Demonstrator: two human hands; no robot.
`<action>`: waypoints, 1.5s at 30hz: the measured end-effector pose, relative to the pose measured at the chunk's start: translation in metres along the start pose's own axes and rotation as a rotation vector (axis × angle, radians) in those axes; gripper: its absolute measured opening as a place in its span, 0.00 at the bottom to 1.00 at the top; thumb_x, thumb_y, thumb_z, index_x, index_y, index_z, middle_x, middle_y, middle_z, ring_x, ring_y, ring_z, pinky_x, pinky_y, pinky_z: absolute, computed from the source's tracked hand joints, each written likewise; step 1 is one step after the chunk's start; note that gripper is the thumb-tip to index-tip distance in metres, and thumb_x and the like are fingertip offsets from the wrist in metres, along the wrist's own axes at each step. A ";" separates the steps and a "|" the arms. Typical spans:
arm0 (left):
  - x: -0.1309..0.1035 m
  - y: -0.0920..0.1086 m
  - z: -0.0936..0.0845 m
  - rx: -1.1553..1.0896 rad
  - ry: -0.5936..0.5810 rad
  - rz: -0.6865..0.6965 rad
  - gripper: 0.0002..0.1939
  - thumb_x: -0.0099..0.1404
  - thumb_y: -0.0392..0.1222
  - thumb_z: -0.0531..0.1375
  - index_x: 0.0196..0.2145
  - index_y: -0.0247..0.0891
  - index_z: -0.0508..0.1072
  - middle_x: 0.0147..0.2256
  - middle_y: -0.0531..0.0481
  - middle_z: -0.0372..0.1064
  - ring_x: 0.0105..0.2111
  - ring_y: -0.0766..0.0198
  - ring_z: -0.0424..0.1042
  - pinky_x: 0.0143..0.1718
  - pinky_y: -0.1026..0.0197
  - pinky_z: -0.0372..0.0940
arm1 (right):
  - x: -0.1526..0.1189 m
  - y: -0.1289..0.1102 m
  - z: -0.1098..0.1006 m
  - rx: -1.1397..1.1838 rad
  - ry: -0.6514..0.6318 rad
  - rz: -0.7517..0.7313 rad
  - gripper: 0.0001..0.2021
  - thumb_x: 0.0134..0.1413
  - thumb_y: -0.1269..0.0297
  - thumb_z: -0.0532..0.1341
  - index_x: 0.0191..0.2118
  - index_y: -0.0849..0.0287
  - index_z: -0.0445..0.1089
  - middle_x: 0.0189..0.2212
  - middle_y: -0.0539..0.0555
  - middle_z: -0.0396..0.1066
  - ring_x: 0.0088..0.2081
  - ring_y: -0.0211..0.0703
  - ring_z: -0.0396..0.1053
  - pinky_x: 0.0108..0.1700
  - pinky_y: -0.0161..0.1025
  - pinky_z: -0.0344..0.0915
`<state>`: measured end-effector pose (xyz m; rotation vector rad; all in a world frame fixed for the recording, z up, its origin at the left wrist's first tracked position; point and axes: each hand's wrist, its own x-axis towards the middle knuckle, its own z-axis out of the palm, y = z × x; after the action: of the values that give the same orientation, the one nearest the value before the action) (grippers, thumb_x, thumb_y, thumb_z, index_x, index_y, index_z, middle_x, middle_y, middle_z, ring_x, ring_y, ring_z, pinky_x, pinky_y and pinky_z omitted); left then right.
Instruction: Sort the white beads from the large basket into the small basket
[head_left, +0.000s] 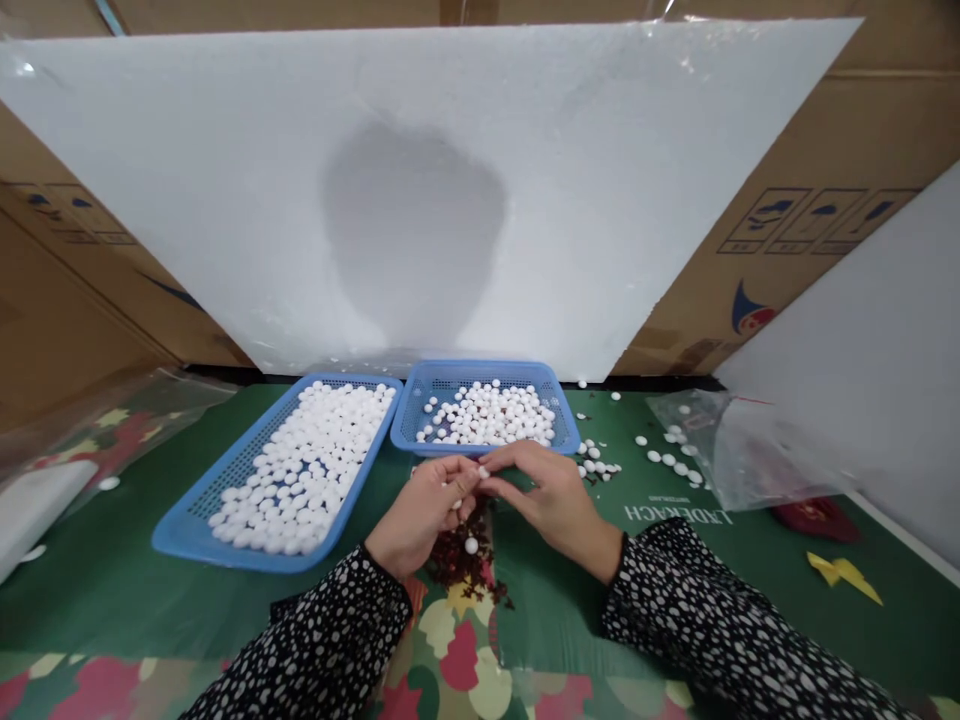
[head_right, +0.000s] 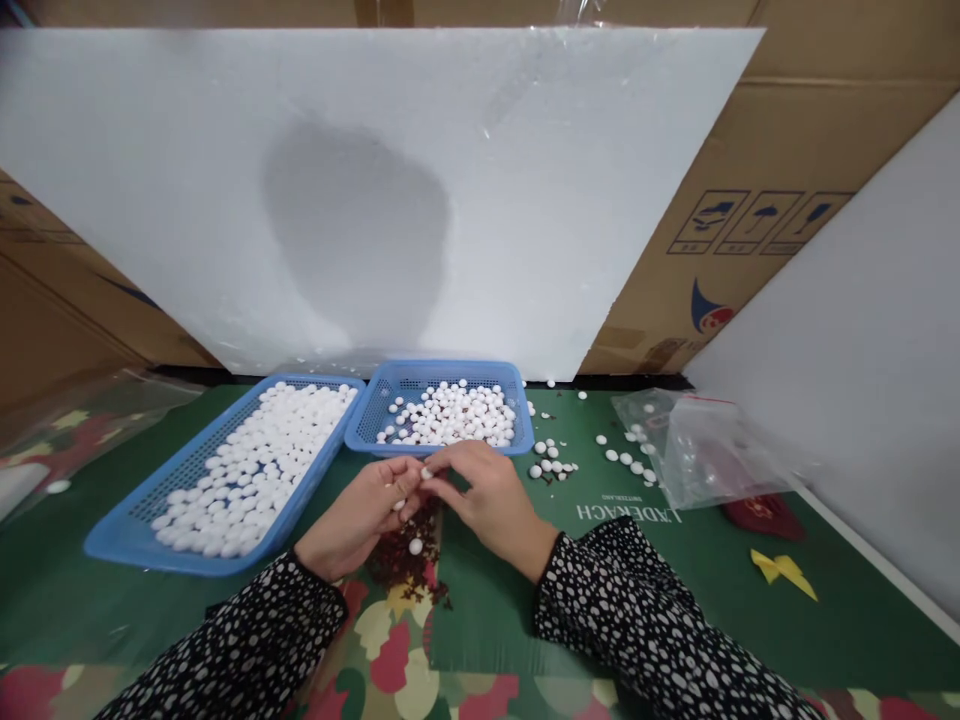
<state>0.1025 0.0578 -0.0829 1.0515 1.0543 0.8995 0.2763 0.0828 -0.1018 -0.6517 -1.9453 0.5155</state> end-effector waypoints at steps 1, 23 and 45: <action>0.001 0.000 -0.001 0.009 0.004 0.003 0.20 0.60 0.57 0.62 0.31 0.35 0.68 0.21 0.56 0.60 0.19 0.73 0.49 0.20 0.64 0.36 | 0.005 0.004 -0.002 -0.038 0.004 -0.012 0.04 0.67 0.64 0.61 0.41 0.57 0.71 0.36 0.54 0.73 0.38 0.47 0.71 0.41 0.44 0.69; 0.001 0.000 -0.012 -0.133 0.002 -0.167 0.14 0.64 0.43 0.59 0.45 0.32 0.69 0.33 0.49 0.66 0.27 0.71 0.59 0.23 0.67 0.49 | -0.022 0.017 0.000 -0.222 -0.478 0.184 0.11 0.55 0.85 0.64 0.33 0.61 0.71 0.34 0.52 0.67 0.38 0.45 0.68 0.40 0.38 0.66; 0.000 -0.009 -0.002 -0.210 -0.076 -0.041 0.17 0.65 0.53 0.61 0.32 0.35 0.64 0.26 0.53 0.62 0.20 0.75 0.52 0.19 0.66 0.38 | -0.021 -0.001 0.008 0.467 -0.021 0.401 0.03 0.61 0.68 0.64 0.34 0.57 0.73 0.35 0.50 0.70 0.37 0.42 0.68 0.41 0.37 0.62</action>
<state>0.1016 0.0562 -0.0924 0.8786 0.8944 0.9094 0.2766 0.0675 -0.1187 -0.7299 -1.6267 1.1863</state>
